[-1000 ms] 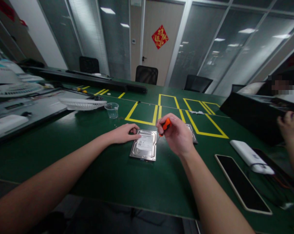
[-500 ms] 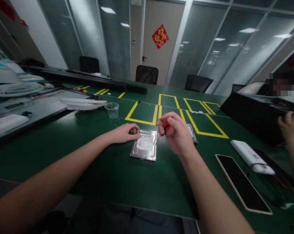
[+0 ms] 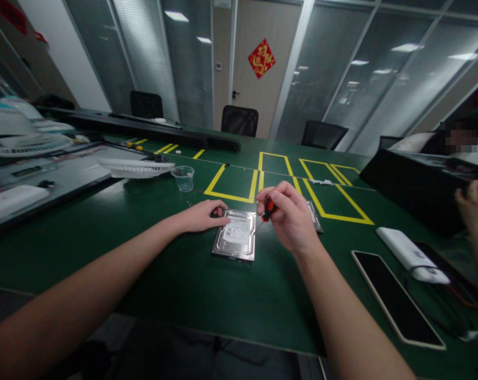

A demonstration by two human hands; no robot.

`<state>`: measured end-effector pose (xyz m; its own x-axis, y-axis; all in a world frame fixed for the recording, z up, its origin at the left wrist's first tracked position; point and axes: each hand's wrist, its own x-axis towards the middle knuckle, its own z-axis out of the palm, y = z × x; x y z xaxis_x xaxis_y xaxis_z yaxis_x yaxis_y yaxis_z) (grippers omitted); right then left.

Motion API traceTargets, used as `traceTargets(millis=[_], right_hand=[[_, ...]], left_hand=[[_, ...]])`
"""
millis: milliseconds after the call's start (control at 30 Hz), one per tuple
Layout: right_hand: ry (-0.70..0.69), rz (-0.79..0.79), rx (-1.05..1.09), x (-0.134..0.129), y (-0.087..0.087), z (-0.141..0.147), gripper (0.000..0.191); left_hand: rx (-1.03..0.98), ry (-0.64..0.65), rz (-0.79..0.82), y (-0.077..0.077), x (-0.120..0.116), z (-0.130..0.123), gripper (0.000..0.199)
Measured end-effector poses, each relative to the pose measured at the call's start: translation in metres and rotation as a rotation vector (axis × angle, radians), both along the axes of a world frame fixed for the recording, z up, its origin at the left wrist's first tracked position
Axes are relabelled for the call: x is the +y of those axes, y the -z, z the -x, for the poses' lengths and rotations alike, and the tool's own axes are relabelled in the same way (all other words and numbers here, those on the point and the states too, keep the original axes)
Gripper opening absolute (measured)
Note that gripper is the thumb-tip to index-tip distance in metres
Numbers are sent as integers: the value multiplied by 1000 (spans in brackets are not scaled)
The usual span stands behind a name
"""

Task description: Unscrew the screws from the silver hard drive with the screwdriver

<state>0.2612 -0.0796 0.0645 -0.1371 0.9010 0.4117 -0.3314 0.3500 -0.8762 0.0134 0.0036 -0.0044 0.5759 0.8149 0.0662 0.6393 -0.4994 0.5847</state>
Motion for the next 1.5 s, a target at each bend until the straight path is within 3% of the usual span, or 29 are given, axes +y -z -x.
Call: traceTargets(millis=[267, 467, 1100, 1267, 1500], right_hand=[[-29, 0, 14, 1, 0, -1, 10], [-56, 30, 36, 1, -2, -2, 34], [-47, 4, 37, 2, 1, -1, 5], [-45, -23, -8, 2, 1, -2, 20], [-18, -7, -1, 2, 1, -3, 15]], left_hand=[[10, -5, 21, -1, -1, 1, 66], [-6, 5, 3, 0, -1, 0, 63], [-4, -2, 25, -2, -2, -1, 66], [-9, -9, 26, -4, -3, -1, 64], [-14, -1, 5, -1, -2, -1, 62]])
